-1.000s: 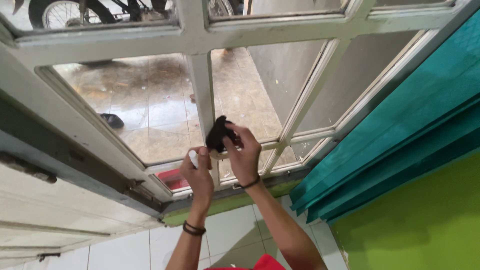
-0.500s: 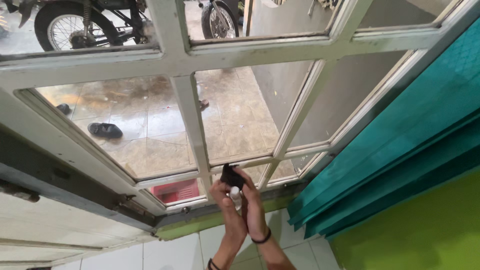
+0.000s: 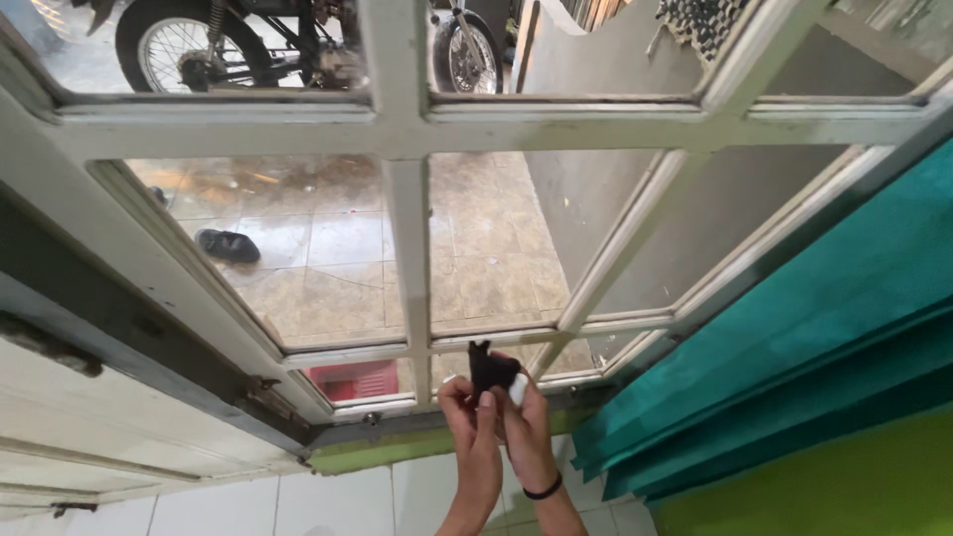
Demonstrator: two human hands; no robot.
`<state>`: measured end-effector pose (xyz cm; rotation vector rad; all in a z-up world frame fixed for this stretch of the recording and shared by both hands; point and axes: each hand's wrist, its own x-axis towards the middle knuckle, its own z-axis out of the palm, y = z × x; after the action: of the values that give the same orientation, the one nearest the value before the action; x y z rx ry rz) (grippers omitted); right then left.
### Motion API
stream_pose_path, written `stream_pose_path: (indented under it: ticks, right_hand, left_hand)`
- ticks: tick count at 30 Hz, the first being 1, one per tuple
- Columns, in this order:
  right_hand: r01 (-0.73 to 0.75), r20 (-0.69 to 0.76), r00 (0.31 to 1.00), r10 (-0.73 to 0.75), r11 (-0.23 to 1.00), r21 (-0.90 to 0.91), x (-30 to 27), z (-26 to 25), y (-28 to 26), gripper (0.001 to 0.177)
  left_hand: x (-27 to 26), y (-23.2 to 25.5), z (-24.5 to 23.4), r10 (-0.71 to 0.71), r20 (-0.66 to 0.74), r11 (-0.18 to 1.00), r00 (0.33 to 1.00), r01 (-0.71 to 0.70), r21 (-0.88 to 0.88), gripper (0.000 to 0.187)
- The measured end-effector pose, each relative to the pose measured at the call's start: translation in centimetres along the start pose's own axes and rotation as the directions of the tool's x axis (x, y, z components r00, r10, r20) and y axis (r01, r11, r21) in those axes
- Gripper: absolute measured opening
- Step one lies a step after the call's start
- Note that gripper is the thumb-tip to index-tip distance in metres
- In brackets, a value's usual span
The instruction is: The person wipes the glass panes and wooden frame of a door using a black cloth and a spray bottle.
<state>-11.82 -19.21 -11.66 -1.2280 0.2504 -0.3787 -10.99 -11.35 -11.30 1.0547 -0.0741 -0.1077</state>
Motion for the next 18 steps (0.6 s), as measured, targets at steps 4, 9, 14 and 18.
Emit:
stream_pose_path:
  ticks: [4, 9, 14, 18]
  right_hand:
    - [-0.089, -0.045, 0.995, 0.091, 0.995, 0.047, -0.6, 1.4, 0.3, 0.039]
    - [0.016, -0.138, 0.990, 0.003, 0.991, 0.135, -0.3, 3.0, 1.2, 0.031]
    - [0.044, -0.107, 0.993, -0.047, 0.998, -0.034, -0.4, 3.6, 1.5, 0.027]
    - [0.035, -0.099, 0.993, -0.057, 0.977, -0.210, -0.7, 5.4, 0.2, 0.027]
  left_hand:
    - [1.7, 2.6, -1.4, 0.184, 0.010, 0.960, 0.983, -0.182, 0.213, 0.032]
    - [3.5, 5.7, -3.0, 0.095, 0.230, 0.970, 0.969, -0.142, 0.196, 0.035]
    - [4.4, 5.8, -4.6, -0.112, 0.309, 0.992, 0.945, 0.088, 0.089, 0.043]
    - [4.9, 6.1, -5.6, -0.088, 0.232, 0.994, 0.969, 0.070, 0.086, 0.040]
